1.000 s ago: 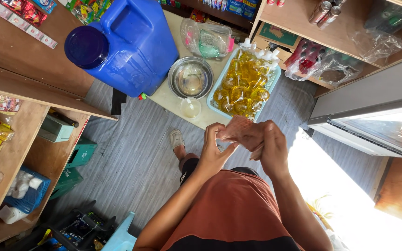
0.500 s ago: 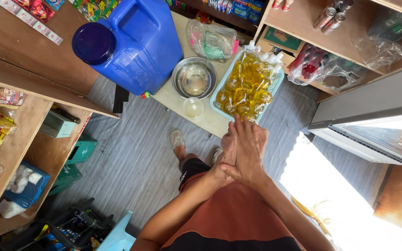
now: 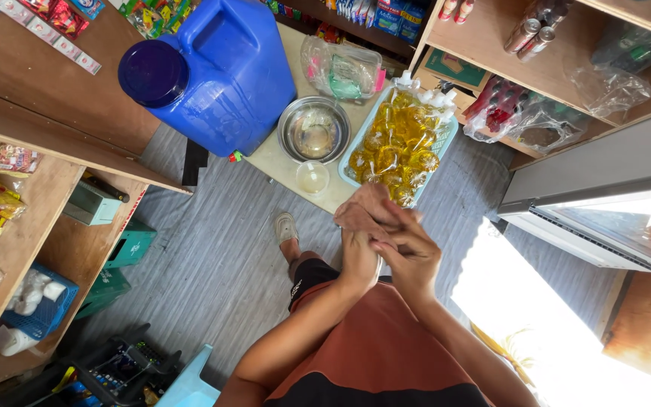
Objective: The person pours oil into a plastic bag, seals the bag with a twist-tie, and places it into a larger container.
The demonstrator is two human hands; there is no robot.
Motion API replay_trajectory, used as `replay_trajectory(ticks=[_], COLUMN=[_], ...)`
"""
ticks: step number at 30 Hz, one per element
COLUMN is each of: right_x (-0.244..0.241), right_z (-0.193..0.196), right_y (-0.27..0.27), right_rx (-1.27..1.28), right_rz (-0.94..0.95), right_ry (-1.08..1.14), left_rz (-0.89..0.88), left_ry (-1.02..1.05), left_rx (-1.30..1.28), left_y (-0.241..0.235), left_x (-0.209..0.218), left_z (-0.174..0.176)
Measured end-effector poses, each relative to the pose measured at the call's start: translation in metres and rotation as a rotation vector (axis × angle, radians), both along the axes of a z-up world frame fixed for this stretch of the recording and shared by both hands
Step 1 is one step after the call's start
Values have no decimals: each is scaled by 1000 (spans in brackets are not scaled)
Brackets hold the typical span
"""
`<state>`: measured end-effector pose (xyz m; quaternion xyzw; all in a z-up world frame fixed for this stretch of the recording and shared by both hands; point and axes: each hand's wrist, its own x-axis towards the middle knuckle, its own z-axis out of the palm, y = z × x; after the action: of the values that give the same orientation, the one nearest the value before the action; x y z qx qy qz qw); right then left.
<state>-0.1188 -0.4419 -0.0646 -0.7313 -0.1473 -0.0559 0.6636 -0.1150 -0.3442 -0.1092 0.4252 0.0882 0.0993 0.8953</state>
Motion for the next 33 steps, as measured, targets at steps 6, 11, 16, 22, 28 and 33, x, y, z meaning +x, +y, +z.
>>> replay_trajectory(ticks=[6,11,16,22,28,33], right_x=[33,28,28,26,34,1], right_z=[30,20,31,44,-71,-164], right_y=[0,18,17,-4,-21,-27], right_rx=[311,172,43,270,317,-294], right_rz=[-111,28,172,533,427,224], right_ry=[-4,46,-10,135,218,-365], left_rz=[-171,-16,-100,-265,-264,-148], left_ry=[-287,-223,16,-302,-112,-143], left_rx=[440,449,-318,-687,-240,-111], left_y=[21,-4,7,35,17,15], left_x=[-4,3,9,16,9,12], left_z=[62,35,45,38,40,28])
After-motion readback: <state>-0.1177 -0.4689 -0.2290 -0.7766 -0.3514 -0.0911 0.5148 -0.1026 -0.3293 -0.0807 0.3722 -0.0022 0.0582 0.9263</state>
